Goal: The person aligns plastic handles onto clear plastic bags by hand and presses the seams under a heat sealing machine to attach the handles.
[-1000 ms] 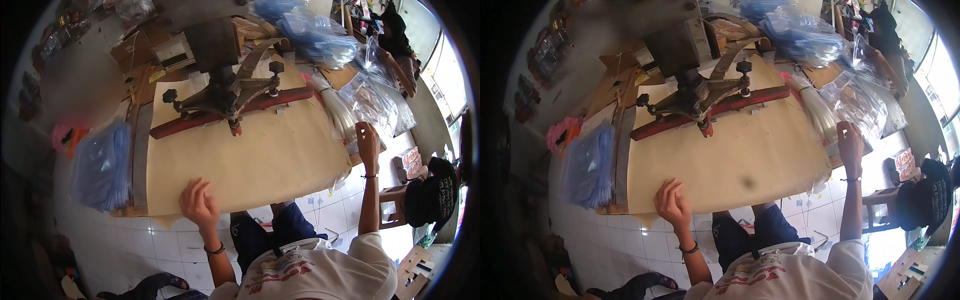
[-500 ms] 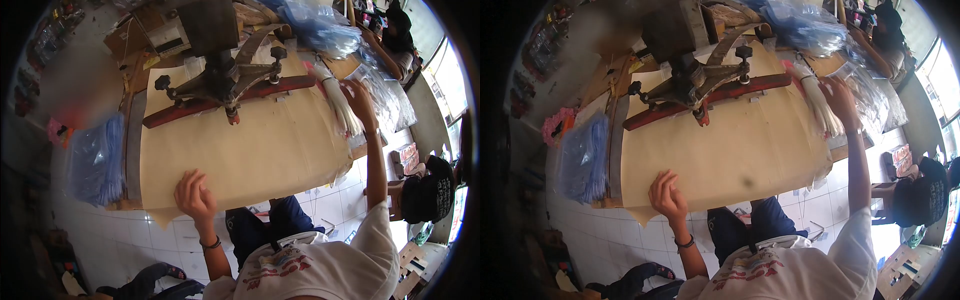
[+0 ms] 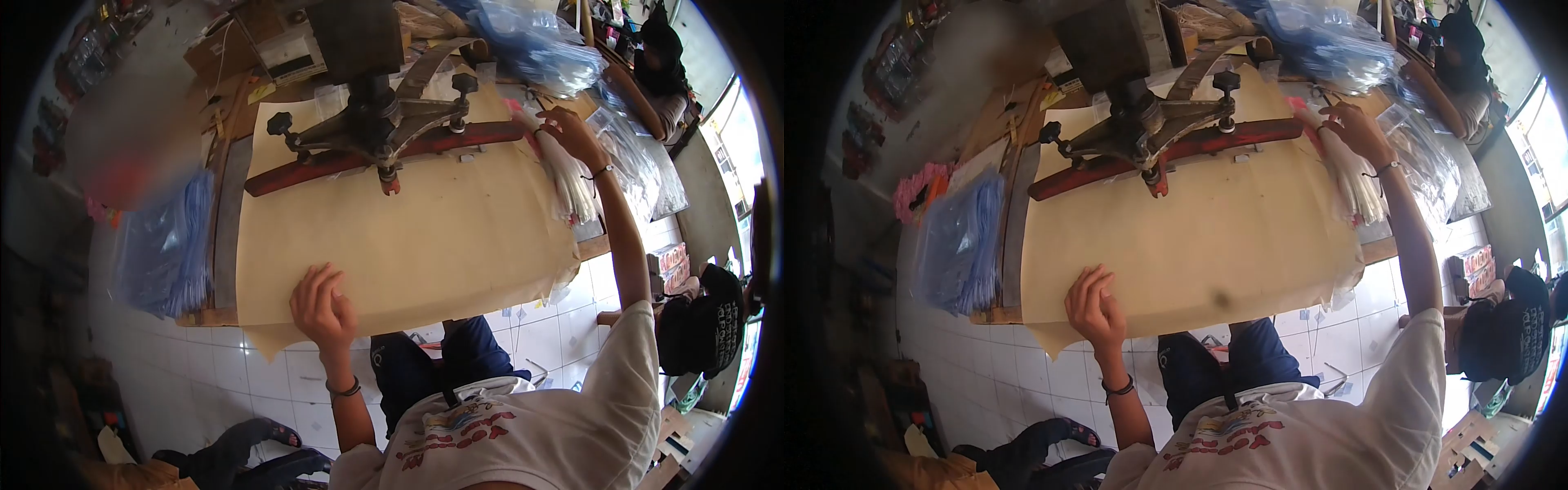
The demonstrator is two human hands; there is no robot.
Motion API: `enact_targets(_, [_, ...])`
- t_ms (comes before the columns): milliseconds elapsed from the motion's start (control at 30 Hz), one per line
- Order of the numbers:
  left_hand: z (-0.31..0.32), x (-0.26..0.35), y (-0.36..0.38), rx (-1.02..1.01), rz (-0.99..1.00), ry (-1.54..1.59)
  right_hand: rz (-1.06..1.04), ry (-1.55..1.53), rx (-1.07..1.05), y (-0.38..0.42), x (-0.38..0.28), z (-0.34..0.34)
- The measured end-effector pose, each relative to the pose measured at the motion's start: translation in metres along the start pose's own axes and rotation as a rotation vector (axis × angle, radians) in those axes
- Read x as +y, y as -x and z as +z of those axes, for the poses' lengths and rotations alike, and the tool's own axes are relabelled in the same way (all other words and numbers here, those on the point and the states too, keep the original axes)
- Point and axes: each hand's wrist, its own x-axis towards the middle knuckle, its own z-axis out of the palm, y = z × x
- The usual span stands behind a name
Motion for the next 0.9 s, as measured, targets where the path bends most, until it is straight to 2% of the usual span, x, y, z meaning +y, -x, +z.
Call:
enact_targets(167, [-0.002,0.002,0.0,-0.011,-0.012,0.009,-0.034,-0.017,-0.035,-0.007,0.004,-0.004])
enact_targets(467, [-0.004,0.001,0.002,-0.035,-0.007,0.008,0.025,-0.124,0.088,0.004,0.006,-0.003])
enact_targets(567, [-0.004,0.002,0.002,-0.043,-0.039,0.018,-0.019,-0.233,0.322,0.012,-0.006,-0.008])
enact_targets(733, [-0.01,0.011,-0.005,-0.068,-0.035,0.013,-0.129,-0.192,0.513,0.038,-0.054,-0.056])
enact_targets(833, [-0.017,0.032,-0.017,-0.143,-0.087,0.213,-0.261,-0.11,0.706,0.061,-0.087,-0.087])
enact_targets(900, [-0.02,0.056,-0.031,-0.173,0.011,0.316,-0.361,0.018,0.847,0.078,-0.111,-0.11])
